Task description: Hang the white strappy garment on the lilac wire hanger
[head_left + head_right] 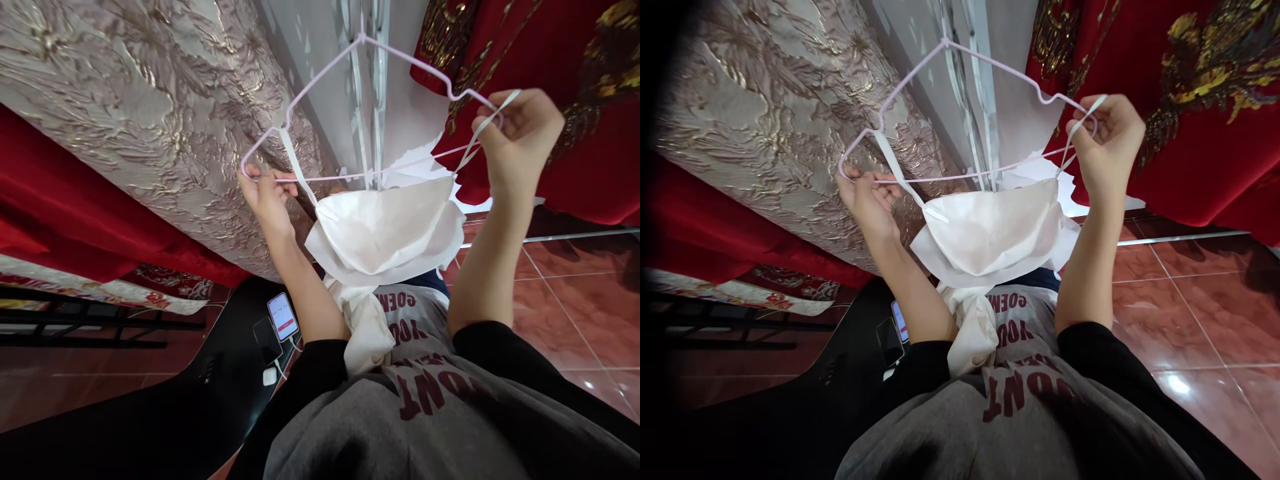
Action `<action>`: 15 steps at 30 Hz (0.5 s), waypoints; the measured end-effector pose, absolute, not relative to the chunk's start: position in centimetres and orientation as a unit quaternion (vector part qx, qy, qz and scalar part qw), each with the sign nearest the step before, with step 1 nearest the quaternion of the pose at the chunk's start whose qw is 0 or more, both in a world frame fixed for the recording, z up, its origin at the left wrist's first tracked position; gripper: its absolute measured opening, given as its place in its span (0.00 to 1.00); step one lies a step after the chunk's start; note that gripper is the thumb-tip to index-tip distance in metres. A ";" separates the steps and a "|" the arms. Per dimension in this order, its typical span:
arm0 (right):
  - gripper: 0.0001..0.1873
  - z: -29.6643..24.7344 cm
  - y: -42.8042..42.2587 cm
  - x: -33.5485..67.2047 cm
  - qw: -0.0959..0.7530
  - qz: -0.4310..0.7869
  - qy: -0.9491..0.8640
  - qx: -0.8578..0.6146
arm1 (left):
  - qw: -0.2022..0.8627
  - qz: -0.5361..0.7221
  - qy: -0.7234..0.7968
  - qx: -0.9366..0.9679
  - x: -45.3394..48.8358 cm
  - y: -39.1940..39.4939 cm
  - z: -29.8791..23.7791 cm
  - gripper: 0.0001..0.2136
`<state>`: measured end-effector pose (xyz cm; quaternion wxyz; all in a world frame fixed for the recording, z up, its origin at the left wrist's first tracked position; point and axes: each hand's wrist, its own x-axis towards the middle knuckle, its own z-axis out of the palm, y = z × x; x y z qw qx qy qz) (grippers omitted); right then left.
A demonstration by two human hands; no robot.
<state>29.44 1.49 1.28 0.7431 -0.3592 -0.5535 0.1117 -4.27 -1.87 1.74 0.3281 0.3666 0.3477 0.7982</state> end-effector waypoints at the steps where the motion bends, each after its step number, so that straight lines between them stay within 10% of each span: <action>1: 0.13 2.5 1.0 29.1 0.718 0.112 -0.578 -0.372 | 0.331 0.799 0.345 0.365 -4.4 -1.9 1.7 0.17; 9: 0.16 7.6 -0.3 26.0 0.579 0.038 -0.684 -0.443 | 0.344 0.797 0.340 0.362 -4.6 -1.9 1.5 0.16; 15: 0.22 4.8 0.0 24.6 0.781 -0.021 -0.524 -0.339 | 0.325 0.790 0.357 0.378 -4.7 -1.1 0.8 0.15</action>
